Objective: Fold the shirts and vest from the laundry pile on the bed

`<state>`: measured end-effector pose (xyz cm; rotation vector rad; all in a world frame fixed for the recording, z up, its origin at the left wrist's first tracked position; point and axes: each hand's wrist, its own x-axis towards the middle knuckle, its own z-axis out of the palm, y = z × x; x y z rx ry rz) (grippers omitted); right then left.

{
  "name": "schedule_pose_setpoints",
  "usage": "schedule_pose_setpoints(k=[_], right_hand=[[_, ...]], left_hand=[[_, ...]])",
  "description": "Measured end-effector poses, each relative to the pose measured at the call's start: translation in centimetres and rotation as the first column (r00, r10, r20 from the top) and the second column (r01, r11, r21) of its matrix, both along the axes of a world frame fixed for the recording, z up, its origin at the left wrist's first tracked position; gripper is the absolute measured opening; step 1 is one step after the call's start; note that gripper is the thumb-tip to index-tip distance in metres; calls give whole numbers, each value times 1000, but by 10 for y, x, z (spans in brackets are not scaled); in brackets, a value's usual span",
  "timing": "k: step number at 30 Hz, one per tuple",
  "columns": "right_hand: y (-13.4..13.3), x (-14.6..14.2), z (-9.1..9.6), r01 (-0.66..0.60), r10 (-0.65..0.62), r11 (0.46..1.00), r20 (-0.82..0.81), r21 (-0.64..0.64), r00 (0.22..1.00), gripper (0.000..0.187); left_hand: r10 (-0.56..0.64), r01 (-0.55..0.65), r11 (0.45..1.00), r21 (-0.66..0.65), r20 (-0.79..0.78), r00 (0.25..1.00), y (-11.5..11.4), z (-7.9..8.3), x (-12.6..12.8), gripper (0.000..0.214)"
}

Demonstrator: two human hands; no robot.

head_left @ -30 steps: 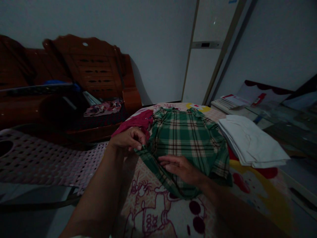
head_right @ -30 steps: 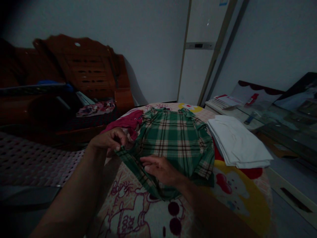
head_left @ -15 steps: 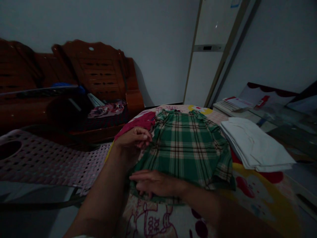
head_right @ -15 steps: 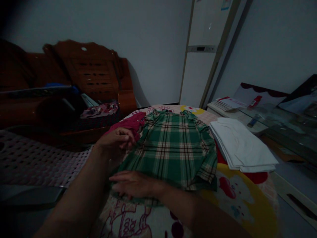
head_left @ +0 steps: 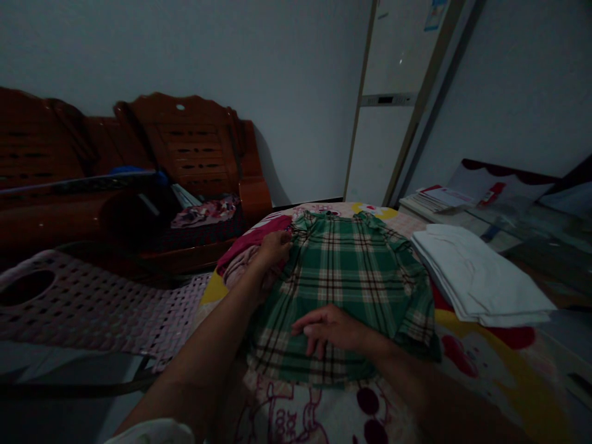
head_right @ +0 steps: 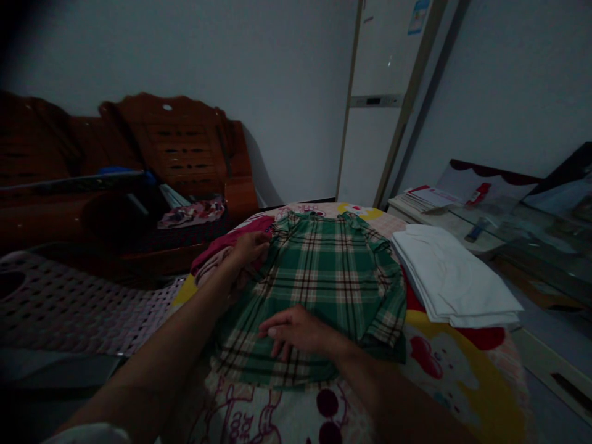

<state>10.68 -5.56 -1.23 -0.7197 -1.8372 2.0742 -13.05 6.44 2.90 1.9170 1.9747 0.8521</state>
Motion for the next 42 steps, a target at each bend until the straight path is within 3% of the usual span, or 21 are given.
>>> schedule_pose_setpoints(k=[3,8,14,21,26,32,35,38,42], right_hand=[[1,-3,-10,-8,6,998,-34,-60,999,44],[2,-3,-10,-14,9,996,-62,-84,998,47],[2,0,-11,-19,20,996,8,-89,1000,49],[-4,-2,-6,-29,29,1000,116,-7,993,38],[-6,-2,-7,-38,35,999,124,22,992,36],[-4,0,-7,-49,46,999,139,17,989,35],[-5,0,-8,-57,52,998,140,32,989,35],[-7,2,-9,-59,47,992,113,107,993,35],[-12,5,-2,-87,68,955,79,284,995,32]], left_hand=[[12,-16,1000,-16,-223,975,20,-1,10,41],[71,-75,997,5,-398,915,43,-10,28,50],[190,-218,975,-51,-326,926,72,-7,30,27],[333,-359,930,-74,-236,913,98,11,-23,29],[351,-374,919,-129,-168,921,100,2,-36,25],[262,-277,954,-111,-139,955,94,-2,-30,29],[282,-298,952,-75,-174,944,87,-1,-23,36],[304,-312,950,4,-231,924,79,2,-16,43],[225,-222,974,35,-186,957,68,8,-16,40]])
